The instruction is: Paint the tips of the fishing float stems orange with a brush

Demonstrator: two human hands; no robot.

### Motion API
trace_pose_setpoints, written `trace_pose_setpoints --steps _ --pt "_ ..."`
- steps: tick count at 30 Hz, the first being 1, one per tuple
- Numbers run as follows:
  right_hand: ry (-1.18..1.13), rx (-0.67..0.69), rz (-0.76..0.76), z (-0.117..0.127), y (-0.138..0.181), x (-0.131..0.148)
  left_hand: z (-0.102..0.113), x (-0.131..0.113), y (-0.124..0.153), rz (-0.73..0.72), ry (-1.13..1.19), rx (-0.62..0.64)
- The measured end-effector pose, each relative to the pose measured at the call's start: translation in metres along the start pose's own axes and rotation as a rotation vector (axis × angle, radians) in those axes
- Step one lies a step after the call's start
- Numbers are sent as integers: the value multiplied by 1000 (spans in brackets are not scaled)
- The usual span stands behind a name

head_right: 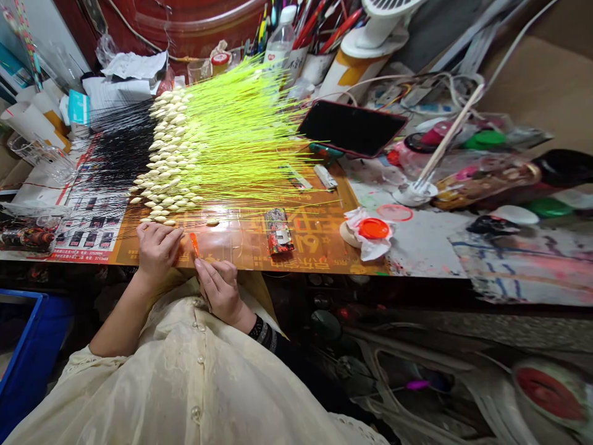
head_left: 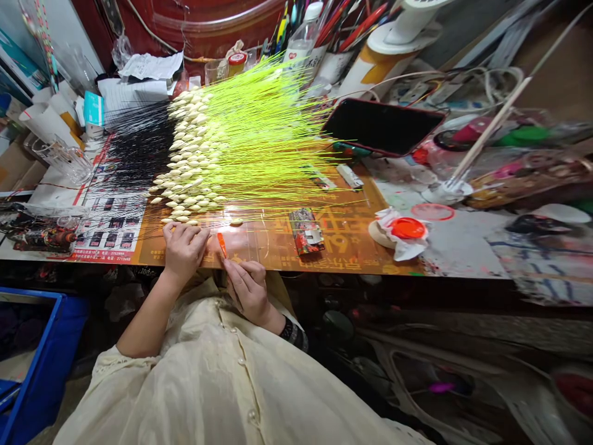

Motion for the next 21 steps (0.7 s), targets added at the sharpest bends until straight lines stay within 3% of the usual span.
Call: trace_pose_setpoints --steps 12,21 --pt "-59 -4 48 6 2 1 7 6 5 -18 -17 -31" --pt "-78 5 73 -5 -2 9 12 15 13 16 -21 -23"
Point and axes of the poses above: each hand's wrist, its own y-axis away from the middle knuckle, its own z-axis out of the back of the hand, x = y × z, the point moved 6 cm from there along -y, towards the middle knuckle
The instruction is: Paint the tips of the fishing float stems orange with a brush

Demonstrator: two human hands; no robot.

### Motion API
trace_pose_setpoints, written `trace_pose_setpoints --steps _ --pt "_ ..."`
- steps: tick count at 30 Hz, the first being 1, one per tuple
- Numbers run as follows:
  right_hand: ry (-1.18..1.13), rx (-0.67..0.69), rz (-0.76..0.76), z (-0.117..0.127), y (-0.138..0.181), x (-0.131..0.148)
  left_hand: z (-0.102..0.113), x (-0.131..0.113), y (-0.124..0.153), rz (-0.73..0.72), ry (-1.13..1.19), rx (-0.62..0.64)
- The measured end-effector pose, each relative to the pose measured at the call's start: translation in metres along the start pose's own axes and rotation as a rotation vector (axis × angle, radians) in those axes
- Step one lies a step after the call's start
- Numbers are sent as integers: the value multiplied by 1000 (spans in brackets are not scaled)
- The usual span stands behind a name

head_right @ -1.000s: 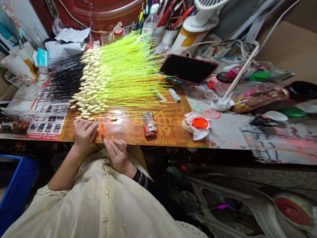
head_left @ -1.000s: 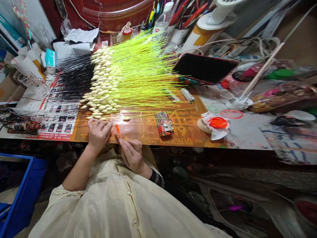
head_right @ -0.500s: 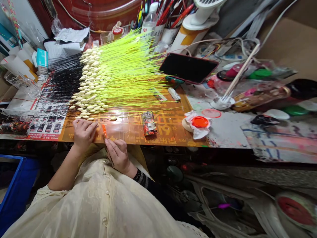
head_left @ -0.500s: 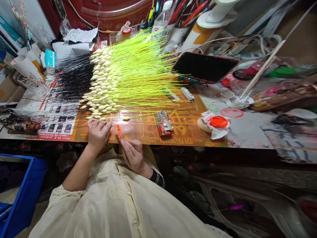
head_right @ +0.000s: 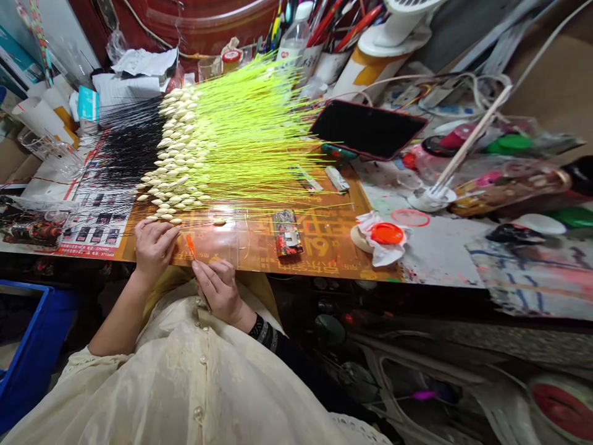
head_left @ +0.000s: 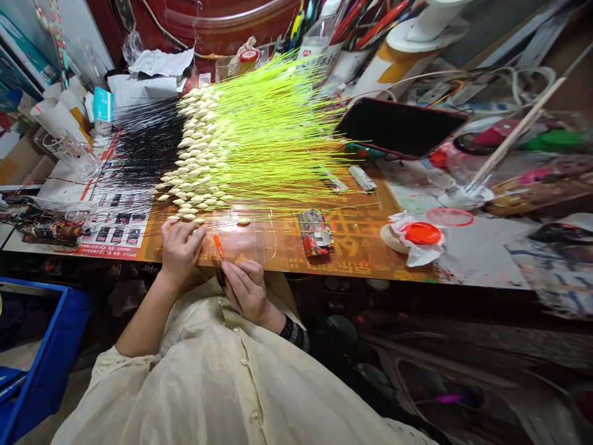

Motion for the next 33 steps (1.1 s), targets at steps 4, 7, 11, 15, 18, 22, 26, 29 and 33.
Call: trace_pose_setpoints --steps 4,7,11,15,18,22,26,29,33 --pt "6 23 -12 -4 -2 1 -1 0 0 27 2 34" --pt "16 42 -21 -6 -2 2 -3 2 1 53 23 60" --pt "20 46 -28 -7 -2 2 -4 2 1 64 33 69" --pt "31 51 -38 -9 -1 2 -2 1 1 48 9 49" --pt "49 58 -45 -11 0 1 -1 0 0 28 3 26" --pt "61 70 -55 -12 0 1 1 -1 0 7 15 -6" --pt "53 62 -53 -12 0 1 1 0 1 12 18 3" --pt "51 58 -54 -12 1 0 -1 2 1 40 29 32" --pt "46 73 -70 -13 5 -1 -3 3 1 67 46 54"
Point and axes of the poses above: each hand's wrist, its own y-axis away from the middle knuckle, its own z-axis out of the back of the hand, x = y × z, the point moved 6 cm from there along -y, towards the middle knuckle
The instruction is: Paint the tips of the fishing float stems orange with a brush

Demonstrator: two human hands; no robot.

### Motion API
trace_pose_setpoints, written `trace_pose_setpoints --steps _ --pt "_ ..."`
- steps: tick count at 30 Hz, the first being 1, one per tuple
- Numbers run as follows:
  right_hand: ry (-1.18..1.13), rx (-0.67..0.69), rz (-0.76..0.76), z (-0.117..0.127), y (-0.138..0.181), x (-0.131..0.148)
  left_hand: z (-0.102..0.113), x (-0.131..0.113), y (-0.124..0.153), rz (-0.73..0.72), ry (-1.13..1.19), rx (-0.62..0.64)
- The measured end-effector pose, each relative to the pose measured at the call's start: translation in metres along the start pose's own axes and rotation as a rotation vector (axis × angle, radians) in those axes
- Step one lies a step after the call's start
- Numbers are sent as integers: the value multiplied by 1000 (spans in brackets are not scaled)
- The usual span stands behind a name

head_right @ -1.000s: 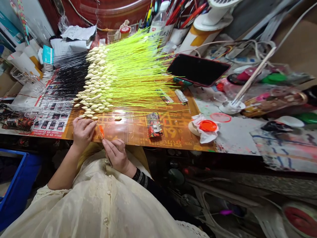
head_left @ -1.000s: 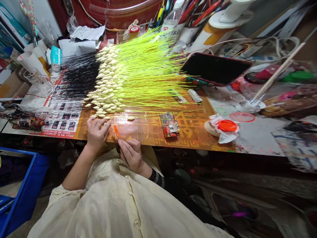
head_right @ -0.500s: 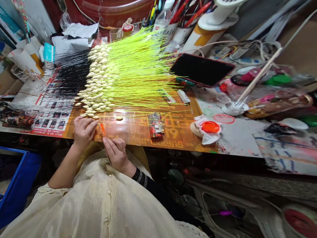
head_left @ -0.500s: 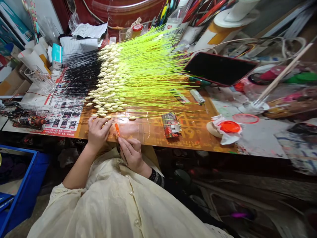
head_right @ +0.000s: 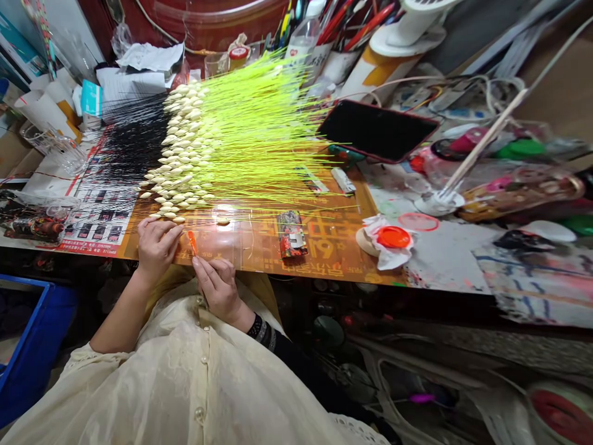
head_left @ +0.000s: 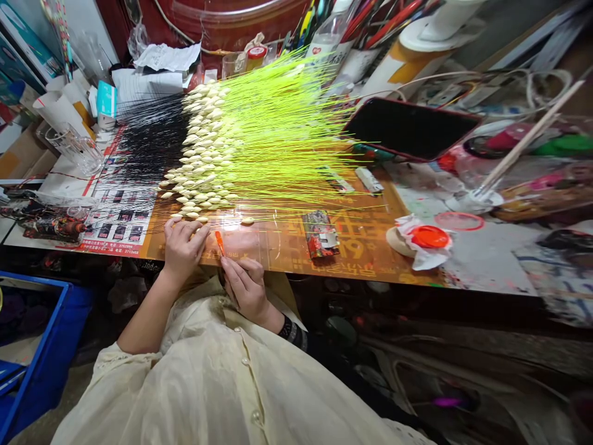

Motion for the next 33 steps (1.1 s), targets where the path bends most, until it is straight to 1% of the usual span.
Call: trace_pose_setpoints --steps 3,7,10,14,22,28,33 --pt "-7 8 1 0 0 0 1 -1 0 -2 -16 -2" --pt "-34 -32 26 5 -1 1 3 -2 0 -17 -34 -19" --pt "-63 -40 37 6 1 0 3 0 1 0 -30 -14" --pt "-83 -32 49 4 3 0 4 2 3 10 -31 0" --pt "-96 13 64 -3 -5 6 6 3 6 -2 -67 -32" --pt "-60 -3 82 -5 -11 11 7 3 7 -13 -54 -48" --pt "-44 -17 72 -6 -9 11 5 5 8 17 -43 -17"
Point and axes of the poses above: each hand's wrist, its own y-axis away from the middle knuckle, its own z-axis out of the back of the hand, x = y × z, the point moved 6 cm from there along -y, towards the middle knuckle
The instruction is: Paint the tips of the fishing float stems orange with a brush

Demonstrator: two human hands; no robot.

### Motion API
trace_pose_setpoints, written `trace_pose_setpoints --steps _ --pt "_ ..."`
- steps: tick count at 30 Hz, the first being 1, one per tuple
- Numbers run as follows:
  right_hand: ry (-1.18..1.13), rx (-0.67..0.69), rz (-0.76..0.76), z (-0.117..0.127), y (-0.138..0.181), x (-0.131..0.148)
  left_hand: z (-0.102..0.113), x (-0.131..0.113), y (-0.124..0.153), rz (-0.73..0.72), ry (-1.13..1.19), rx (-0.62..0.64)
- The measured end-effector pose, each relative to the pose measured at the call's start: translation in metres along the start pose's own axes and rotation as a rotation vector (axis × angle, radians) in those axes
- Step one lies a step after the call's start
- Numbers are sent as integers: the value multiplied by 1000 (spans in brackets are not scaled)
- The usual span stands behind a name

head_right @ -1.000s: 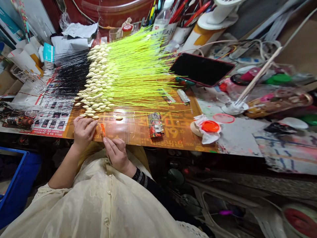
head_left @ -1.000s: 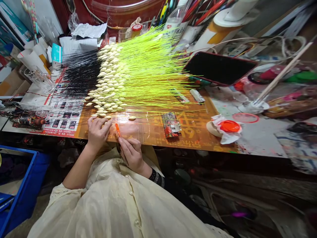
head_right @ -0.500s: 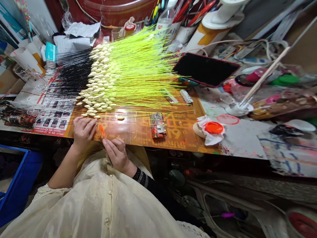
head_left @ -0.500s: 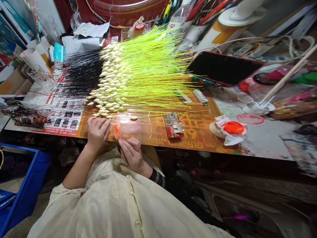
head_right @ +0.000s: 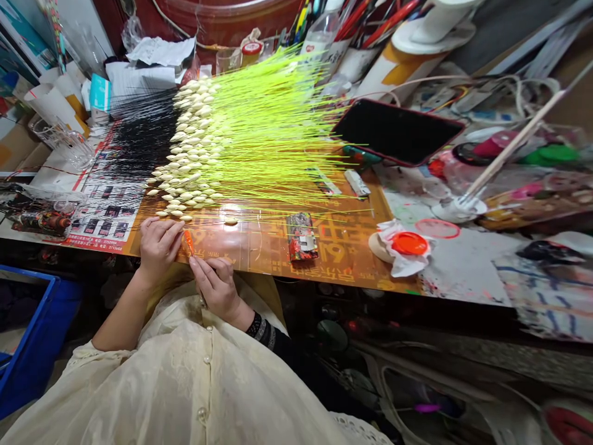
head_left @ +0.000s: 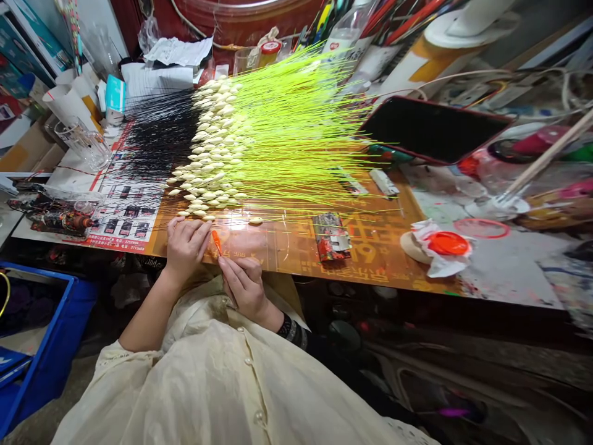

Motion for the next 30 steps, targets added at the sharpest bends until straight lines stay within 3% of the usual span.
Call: trace_pose_setpoints --steps 30 --pt "70 17 -7 -4 1 0 3 -5 0 -78 -18 -83"
Point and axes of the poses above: each hand's wrist, its own y-axis away from the middle knuckle, its own z-axis out of the back of the hand, x = y × z, the point moved 6 cm from there along -y, towards the middle knuckle
